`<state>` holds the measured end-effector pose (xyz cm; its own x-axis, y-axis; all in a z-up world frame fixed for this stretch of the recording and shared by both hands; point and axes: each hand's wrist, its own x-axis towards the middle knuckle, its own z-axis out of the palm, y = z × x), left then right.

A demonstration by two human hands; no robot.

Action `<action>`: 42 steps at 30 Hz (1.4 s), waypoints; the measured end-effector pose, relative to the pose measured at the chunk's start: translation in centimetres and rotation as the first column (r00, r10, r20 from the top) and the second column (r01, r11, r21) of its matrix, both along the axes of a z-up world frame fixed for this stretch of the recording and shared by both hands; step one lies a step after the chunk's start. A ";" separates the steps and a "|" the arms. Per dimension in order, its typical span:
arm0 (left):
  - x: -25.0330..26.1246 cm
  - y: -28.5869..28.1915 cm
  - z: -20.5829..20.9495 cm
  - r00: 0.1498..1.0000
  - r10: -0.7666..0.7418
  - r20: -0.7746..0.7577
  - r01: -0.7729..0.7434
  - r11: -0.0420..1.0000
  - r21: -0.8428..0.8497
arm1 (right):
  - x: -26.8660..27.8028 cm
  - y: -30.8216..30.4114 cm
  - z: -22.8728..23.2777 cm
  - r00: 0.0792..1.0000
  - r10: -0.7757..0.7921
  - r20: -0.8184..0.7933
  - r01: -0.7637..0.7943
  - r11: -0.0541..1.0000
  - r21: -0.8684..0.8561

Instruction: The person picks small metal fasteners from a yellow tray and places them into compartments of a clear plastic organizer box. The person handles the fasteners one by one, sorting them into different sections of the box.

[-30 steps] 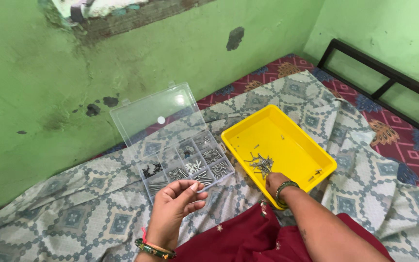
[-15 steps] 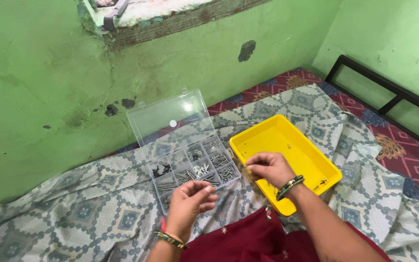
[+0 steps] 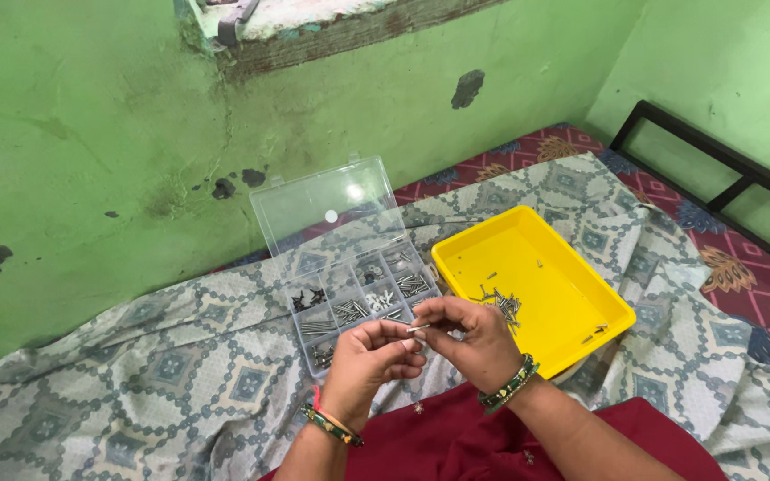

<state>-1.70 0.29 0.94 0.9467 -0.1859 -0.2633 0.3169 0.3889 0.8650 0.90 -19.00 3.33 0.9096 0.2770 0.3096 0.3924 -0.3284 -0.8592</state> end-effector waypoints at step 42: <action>0.1 0.1 -0.2 0.998 0.008 0.054 -0.003 0.995 -0.095 | -0.2 0.1 -0.8 0.999 0.041 0.017 -0.042 0.997 0.060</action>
<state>-1.55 0.39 0.71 0.9602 -0.2023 -0.1925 0.2679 0.4720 0.8399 0.74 -18.89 2.48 0.8924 0.2949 0.3415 0.4186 -0.2587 -0.8705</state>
